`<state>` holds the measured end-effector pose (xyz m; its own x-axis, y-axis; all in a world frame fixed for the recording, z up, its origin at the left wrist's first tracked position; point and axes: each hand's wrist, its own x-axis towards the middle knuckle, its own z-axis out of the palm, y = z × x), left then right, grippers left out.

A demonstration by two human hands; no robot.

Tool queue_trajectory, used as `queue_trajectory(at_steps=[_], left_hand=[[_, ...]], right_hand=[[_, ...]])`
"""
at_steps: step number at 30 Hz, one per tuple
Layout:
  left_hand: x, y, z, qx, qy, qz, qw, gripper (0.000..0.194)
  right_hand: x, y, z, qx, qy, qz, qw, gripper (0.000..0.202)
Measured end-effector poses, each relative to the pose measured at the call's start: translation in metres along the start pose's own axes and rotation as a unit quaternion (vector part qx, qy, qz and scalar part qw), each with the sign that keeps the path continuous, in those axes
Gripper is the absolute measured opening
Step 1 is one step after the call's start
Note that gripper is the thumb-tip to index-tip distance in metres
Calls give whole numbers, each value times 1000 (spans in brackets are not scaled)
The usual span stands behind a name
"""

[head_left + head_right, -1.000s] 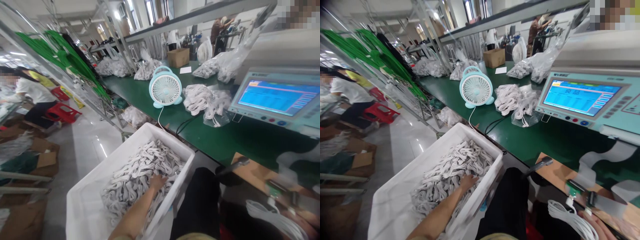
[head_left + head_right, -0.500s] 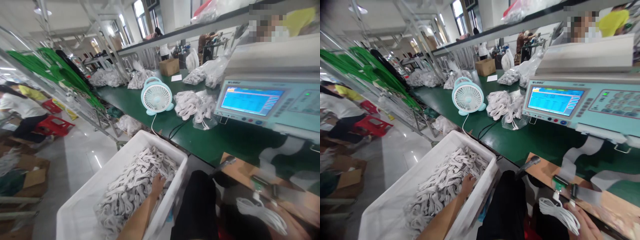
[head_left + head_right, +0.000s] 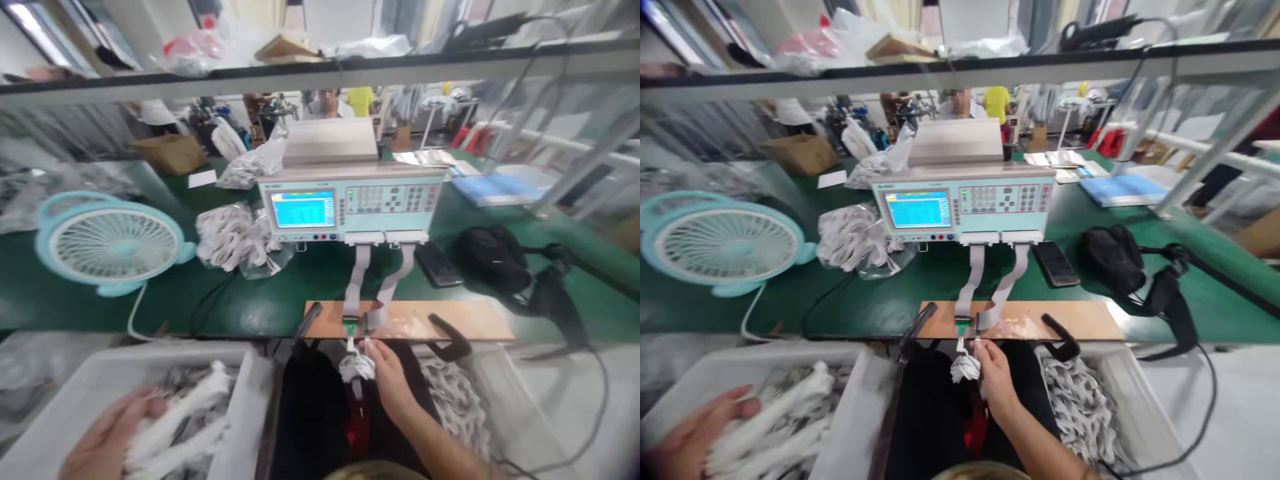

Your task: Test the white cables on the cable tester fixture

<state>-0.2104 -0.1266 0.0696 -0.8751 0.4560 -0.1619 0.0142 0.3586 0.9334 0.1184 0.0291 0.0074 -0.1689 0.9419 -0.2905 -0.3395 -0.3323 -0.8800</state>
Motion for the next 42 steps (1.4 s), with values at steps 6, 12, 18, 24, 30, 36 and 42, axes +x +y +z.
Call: queue_trajectory(at_steps=[6,12,18,24,30,36,42], left_hand=[[-84,9,161,39,-409,-28,911,47],[-107,16,235,-19,-475,-26,879,44],[-128,0,223,3,-471,-8,882,42],[-150,-15,198,-17,-408,10,913,26],[-164,-13,197,43,-386,134,912,16],[-188,-4,218,41,-450,185,873,18],[-191,-17,202,58,-495,175,849,22]], right_hand=[[1,-1,-5,-7,0,5,1000,35],[3,-2,-4,-6,1,2,1000,39],[-14,3,-16,-31,-39,-22,998,37],[-27,-40,-99,-234,-10,-22,972,26],[-27,-62,-187,-606,88,-66,788,17],[-37,-32,-155,-537,-116,-122,827,56],[-38,1,-140,-497,-197,-87,841,48]])
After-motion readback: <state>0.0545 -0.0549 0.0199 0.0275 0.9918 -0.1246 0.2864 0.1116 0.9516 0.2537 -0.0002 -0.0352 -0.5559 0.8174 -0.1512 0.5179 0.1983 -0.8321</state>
